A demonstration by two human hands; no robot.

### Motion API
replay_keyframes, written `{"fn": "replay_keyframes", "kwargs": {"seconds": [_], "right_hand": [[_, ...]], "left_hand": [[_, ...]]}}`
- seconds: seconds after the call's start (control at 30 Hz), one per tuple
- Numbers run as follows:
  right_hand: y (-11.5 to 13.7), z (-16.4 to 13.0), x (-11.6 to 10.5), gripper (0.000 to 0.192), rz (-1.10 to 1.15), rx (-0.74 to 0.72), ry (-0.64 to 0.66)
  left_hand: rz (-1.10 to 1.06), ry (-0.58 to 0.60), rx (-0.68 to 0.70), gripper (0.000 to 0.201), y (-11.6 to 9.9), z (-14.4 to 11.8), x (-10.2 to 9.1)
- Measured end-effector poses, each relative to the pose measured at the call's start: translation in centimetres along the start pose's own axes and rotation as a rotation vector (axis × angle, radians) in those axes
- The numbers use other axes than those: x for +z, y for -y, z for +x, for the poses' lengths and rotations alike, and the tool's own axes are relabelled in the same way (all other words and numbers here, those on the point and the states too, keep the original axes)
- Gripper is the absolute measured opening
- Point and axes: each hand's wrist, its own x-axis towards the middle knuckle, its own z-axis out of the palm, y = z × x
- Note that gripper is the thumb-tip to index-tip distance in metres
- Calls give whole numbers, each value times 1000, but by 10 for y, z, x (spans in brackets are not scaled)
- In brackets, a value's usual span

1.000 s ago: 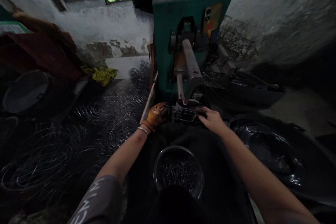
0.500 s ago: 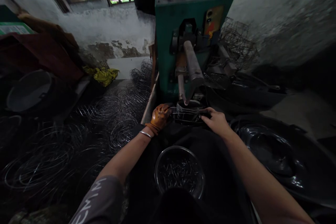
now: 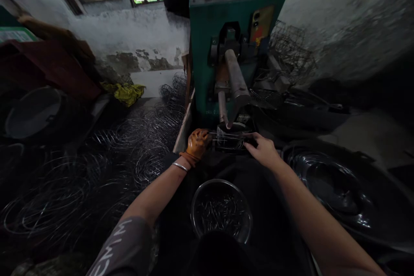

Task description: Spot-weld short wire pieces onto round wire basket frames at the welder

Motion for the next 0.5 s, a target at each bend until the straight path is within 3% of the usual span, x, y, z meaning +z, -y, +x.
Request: {"fn": "replay_keyframes", "kwargs": {"seconds": [0.27,0.4,0.5], "right_hand": [[37,4,-3,15,-267,-189,-93],[42,7,-3,15,-310,-188,-108],[42,8,-3,17,-292,-180,-127]], "left_hand": [[-24,-15,102,33,-6,0,-5],[-46,-41,202,37,-8,0,-11],[-51,-29,183,39,-8,0,-13]]}}
